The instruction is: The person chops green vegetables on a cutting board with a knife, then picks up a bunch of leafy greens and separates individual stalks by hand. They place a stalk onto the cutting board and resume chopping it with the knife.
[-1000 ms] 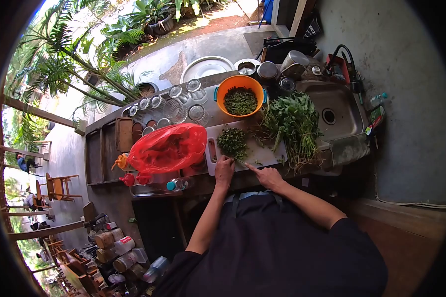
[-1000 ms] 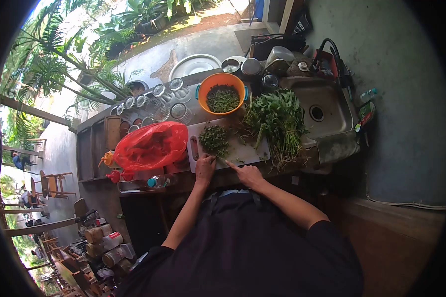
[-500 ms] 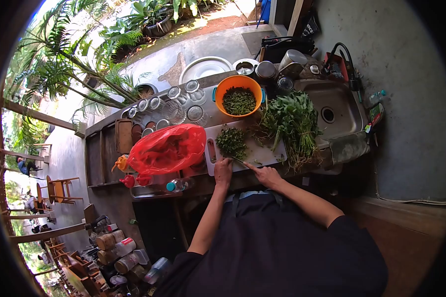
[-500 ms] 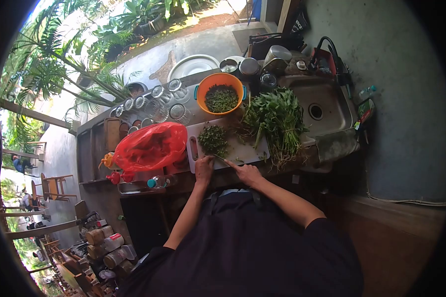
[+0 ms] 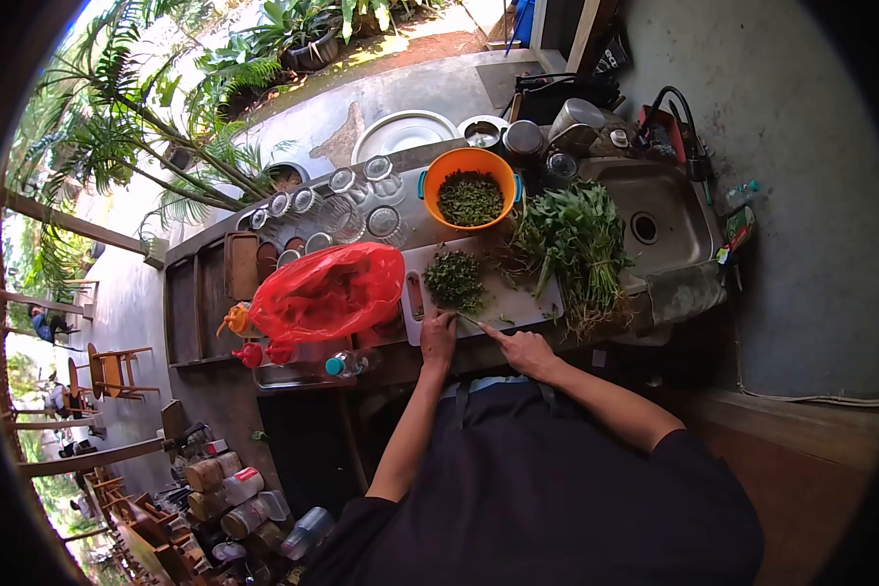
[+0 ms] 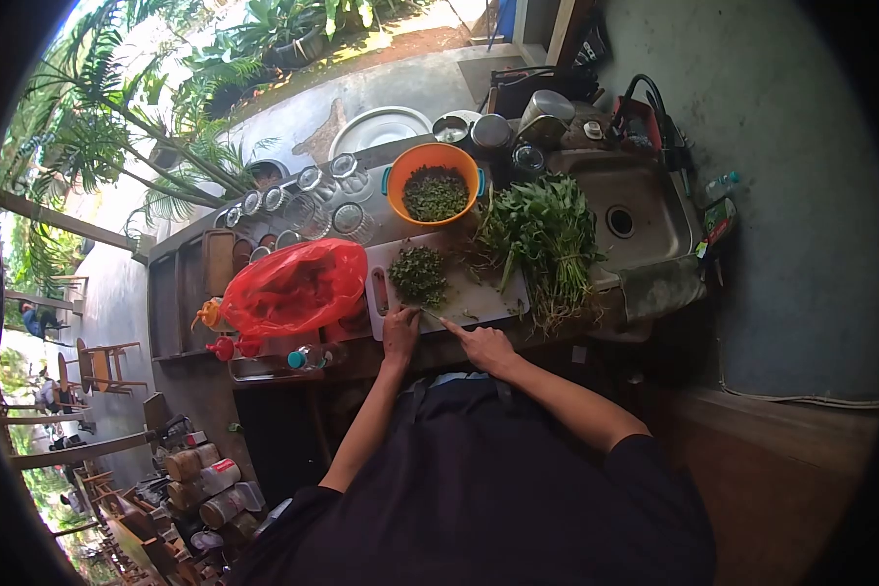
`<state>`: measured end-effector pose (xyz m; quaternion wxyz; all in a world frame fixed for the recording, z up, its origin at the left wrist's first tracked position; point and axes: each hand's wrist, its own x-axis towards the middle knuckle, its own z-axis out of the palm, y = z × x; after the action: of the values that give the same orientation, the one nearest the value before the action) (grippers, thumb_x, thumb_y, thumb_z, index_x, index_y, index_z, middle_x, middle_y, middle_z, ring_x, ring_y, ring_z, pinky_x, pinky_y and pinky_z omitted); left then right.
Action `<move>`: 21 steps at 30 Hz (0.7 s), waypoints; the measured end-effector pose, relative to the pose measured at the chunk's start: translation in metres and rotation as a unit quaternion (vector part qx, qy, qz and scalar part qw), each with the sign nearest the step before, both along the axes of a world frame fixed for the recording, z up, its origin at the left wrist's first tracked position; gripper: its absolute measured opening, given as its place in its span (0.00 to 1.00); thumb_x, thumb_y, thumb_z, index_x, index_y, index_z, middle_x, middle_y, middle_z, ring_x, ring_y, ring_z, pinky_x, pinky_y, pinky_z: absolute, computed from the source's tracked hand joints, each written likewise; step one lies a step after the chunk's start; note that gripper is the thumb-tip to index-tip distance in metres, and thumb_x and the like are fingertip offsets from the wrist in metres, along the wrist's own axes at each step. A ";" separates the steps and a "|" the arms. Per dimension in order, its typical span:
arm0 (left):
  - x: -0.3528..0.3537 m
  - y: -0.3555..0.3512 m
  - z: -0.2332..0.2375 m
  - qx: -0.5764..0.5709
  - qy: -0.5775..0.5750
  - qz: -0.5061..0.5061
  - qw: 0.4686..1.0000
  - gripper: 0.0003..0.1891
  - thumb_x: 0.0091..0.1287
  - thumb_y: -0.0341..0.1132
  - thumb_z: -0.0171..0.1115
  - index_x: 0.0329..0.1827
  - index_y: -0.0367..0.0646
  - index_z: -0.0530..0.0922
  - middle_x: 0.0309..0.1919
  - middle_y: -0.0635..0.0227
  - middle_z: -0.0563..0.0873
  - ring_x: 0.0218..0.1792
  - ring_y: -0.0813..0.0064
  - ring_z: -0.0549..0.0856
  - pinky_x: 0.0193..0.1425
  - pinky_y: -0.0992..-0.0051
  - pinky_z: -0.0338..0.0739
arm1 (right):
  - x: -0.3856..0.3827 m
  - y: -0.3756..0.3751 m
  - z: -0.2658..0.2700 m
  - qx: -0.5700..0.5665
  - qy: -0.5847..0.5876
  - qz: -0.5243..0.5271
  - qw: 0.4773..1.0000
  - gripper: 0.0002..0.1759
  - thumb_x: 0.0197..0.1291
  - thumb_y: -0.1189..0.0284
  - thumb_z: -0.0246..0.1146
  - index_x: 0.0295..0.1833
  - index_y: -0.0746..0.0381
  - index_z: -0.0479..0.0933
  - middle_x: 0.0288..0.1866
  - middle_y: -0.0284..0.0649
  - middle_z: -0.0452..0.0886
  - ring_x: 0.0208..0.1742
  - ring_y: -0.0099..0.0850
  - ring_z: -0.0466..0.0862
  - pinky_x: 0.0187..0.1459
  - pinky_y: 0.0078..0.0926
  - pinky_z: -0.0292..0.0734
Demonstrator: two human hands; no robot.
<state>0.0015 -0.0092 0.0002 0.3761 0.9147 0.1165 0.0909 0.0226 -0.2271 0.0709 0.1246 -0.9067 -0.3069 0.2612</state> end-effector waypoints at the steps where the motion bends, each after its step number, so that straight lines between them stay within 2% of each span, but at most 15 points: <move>1: 0.001 0.000 0.000 -0.011 0.000 0.002 1.000 0.05 0.61 0.29 0.69 0.38 0.39 0.88 0.36 0.56 0.85 0.43 0.54 0.85 0.49 0.61 0.79 | 0.001 0.001 0.000 0.001 0.001 -0.001 1.000 0.41 0.69 0.70 0.51 0.82 0.28 0.46 0.29 0.53 0.83 0.32 0.53 0.86 0.39 0.54 0.82; 9: 0.000 0.001 -0.005 -0.001 -0.014 0.022 1.000 0.05 0.60 0.30 0.70 0.38 0.40 0.88 0.35 0.56 0.88 0.40 0.56 0.87 0.48 0.62 0.80 | 0.003 0.010 -0.002 0.003 0.010 -0.003 1.000 0.41 0.68 0.71 0.50 0.82 0.29 0.46 0.32 0.54 0.84 0.34 0.53 0.86 0.41 0.54 0.82; 11: 0.000 -0.002 -0.003 -0.008 -0.012 0.032 0.999 0.05 0.60 0.30 0.70 0.38 0.41 0.89 0.34 0.56 0.89 0.40 0.56 0.87 0.48 0.62 0.80 | -0.001 0.008 -0.010 0.008 -0.007 -0.005 1.000 0.40 0.69 0.69 0.51 0.82 0.30 0.47 0.28 0.54 0.83 0.31 0.55 0.85 0.38 0.56 0.81; 14: 0.001 -0.001 -0.003 0.005 -0.004 0.048 0.999 0.05 0.59 0.30 0.71 0.37 0.41 0.89 0.33 0.56 0.89 0.39 0.55 0.88 0.48 0.60 0.80 | -0.006 0.007 -0.022 0.015 -0.005 -0.020 1.000 0.41 0.69 0.69 0.51 0.82 0.28 0.44 0.29 0.54 0.82 0.31 0.55 0.85 0.38 0.55 0.81; 21: 0.001 -0.002 0.001 0.037 0.038 0.039 0.998 0.05 0.60 0.32 0.70 0.37 0.43 0.89 0.36 0.58 0.89 0.45 0.56 0.86 0.52 0.62 0.80 | 0.003 0.014 -0.039 0.023 -0.011 -0.010 1.000 0.44 0.69 0.69 0.52 0.82 0.27 0.40 0.32 0.54 0.84 0.33 0.56 0.85 0.38 0.55 0.82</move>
<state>0.0025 -0.0111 0.0012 0.3336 0.9256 0.1626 0.0744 0.0260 -0.2130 0.0316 0.1445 -0.9094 -0.3049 0.2432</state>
